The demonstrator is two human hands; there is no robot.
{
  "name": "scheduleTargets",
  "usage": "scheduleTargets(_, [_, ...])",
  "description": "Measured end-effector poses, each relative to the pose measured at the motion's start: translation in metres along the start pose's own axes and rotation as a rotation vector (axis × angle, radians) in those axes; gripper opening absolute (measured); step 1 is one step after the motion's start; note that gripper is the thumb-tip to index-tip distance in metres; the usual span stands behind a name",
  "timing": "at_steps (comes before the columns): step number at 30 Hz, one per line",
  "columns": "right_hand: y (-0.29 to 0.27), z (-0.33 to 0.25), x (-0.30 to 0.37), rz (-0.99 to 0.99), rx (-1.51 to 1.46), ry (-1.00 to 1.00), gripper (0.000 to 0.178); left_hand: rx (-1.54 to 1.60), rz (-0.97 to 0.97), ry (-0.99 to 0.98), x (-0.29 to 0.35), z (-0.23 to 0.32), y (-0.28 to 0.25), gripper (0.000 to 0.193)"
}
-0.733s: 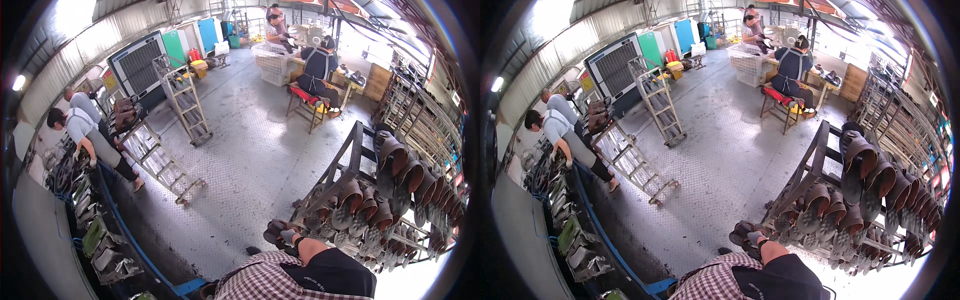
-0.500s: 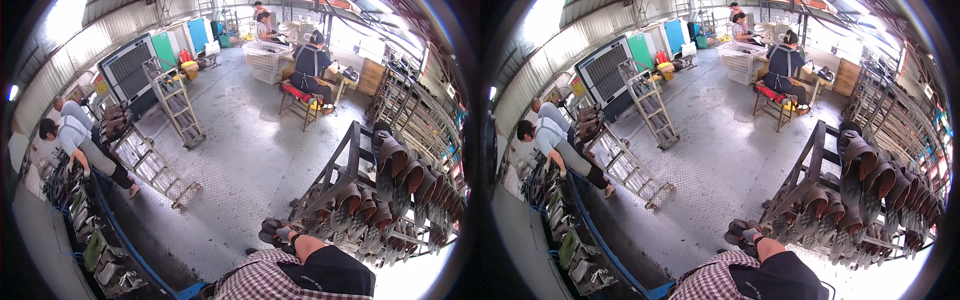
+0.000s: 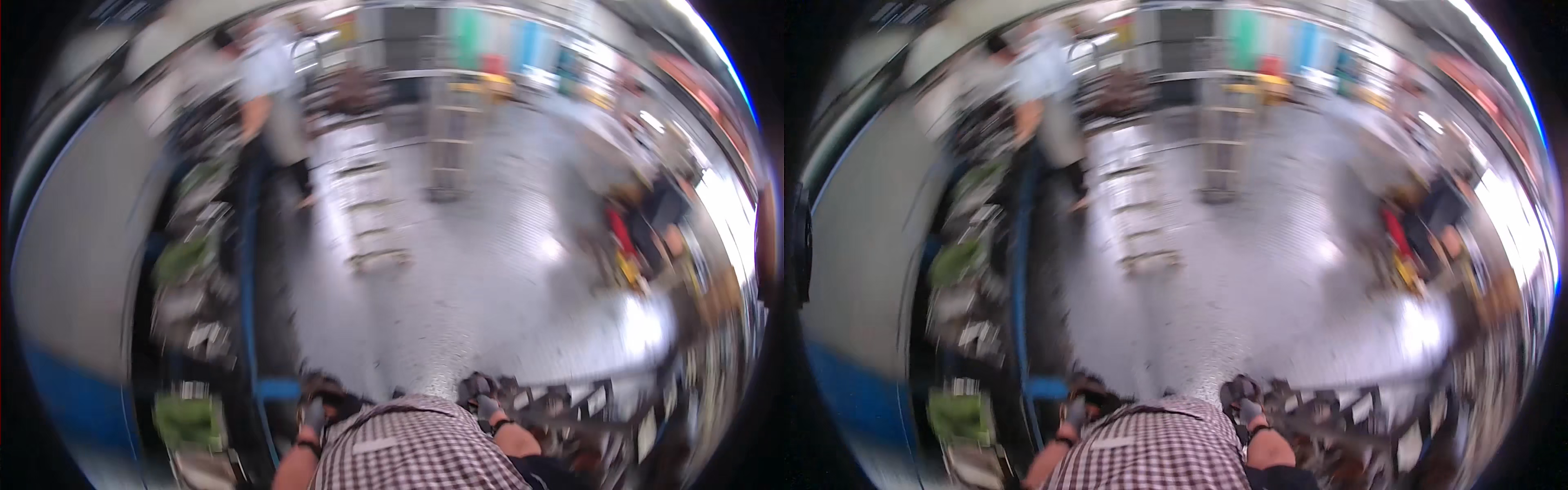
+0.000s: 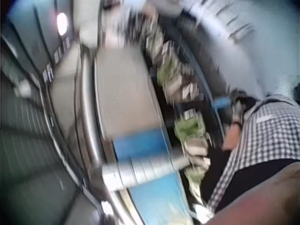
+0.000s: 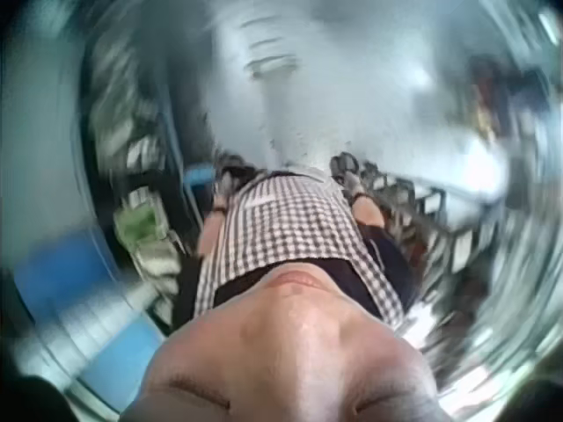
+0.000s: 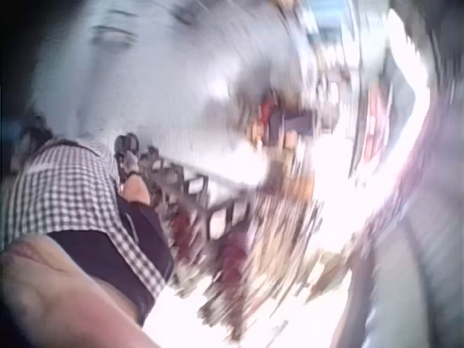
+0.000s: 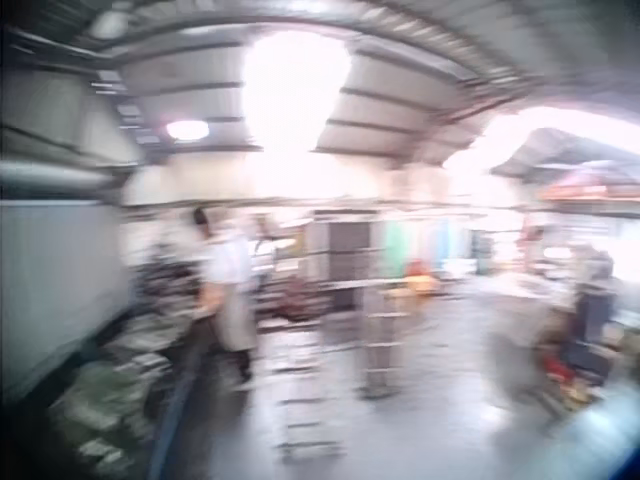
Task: Placing sandal uppers onto sole molding machines and organizing them on a storage rack.
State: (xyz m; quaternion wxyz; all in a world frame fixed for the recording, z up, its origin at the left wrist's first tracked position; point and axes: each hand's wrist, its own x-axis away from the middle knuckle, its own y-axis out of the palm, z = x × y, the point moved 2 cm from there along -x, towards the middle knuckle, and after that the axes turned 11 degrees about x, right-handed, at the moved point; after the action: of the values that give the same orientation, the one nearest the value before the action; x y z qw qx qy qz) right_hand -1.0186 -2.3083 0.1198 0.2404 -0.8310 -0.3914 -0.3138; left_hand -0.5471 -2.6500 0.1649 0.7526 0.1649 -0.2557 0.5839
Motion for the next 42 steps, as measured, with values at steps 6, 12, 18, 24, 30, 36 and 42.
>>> scheduleTargets(6, [-0.014,-0.008,-0.096,-0.097,1.264,-0.563,0.009,-0.228,0.062,-0.123,0.022,0.078,-0.001,0.024])
scheduleTargets(12, [0.077,-0.084,-0.141,-0.202,-0.034,0.295,0.012,-0.068,0.553,-0.277,0.041,0.079,-0.057,0.052])
scheduleTargets(18, [0.14,-0.231,-0.152,-0.161,0.217,0.004,0.045,0.335,0.604,-0.015,0.021,0.171,-0.048,0.032])
scheduleTargets(24, [0.234,-0.365,-0.171,-0.206,0.626,-0.33,0.053,0.484,0.577,0.331,-0.022,0.234,-0.071,0.033])
scheduleTargets(30, [0.353,-0.518,-0.128,-0.112,0.982,-0.64,0.054,0.232,0.725,0.723,-0.084,0.314,-0.103,0.038])
scheduleTargets(36, [0.431,-0.606,-0.198,-0.065,1.1,-0.761,0.055,0.573,0.738,0.732,-0.128,0.41,-0.142,0.041])
scheduleTargets(42, [0.534,-0.693,-0.215,-0.154,0.784,-1.035,0.044,0.765,0.882,0.637,-0.2,0.429,-0.181,0.048])
